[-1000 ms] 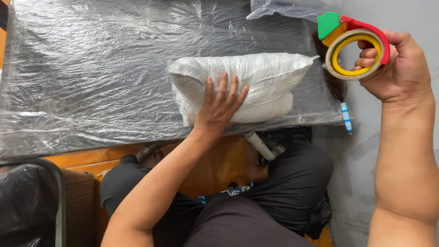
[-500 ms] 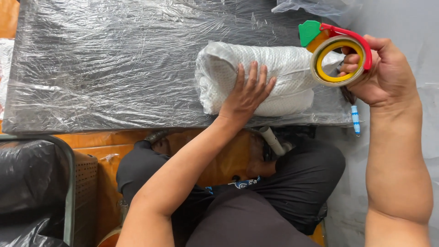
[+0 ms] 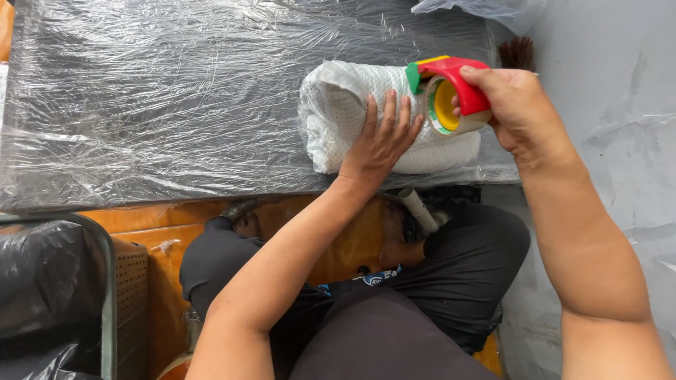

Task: The person ties a plastic bag containing a white item, rolls it into a cylindrical shape, and secures it with tape using a handheld dispenser. The person then places the wrapped package on the table.

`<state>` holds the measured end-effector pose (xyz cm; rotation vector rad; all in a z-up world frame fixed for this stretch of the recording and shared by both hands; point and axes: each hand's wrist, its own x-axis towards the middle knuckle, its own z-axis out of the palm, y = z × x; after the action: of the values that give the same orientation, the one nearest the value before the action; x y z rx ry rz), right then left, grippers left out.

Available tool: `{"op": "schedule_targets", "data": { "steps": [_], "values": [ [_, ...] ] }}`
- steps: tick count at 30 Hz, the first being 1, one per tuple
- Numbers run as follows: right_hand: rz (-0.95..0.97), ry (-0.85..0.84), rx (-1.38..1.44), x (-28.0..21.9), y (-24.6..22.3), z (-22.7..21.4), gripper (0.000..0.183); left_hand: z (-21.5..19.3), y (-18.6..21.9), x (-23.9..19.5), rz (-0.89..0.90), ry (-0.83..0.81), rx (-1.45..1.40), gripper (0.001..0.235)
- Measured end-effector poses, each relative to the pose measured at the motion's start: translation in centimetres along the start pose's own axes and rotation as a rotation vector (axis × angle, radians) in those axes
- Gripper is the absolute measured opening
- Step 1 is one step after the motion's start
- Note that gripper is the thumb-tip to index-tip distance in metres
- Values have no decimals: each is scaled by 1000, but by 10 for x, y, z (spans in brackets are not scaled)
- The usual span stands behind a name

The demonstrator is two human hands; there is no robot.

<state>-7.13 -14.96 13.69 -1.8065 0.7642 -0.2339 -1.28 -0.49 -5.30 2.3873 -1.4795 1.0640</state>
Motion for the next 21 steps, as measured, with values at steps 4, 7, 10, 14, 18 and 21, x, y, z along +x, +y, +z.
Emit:
{"op": "schedule_targets", "data": {
  "steps": [4,7,10,14,18,21],
  "values": [
    [6,-52,-101,-1,2,18,26,0,-1,0,-18,43,10,45],
    [16,-33,-129,-6,-2,22,28,-5,-1,-1,-11,0,29,46],
    [37,-27,-129,-8,-1,19,31,-5,1,-3,-1,-23,27,47],
    [30,-53,-98,-16,-3,21,35,-15,-3,-4,8,-19,78,46],
    [-18,-90,-74,-19,7,26,32,-10,-2,-2,-1,-4,65,47],
    [-57,-16,-63,-9,35,22,27,-7,-1,0,11,-110,119,48]
  ]
}}
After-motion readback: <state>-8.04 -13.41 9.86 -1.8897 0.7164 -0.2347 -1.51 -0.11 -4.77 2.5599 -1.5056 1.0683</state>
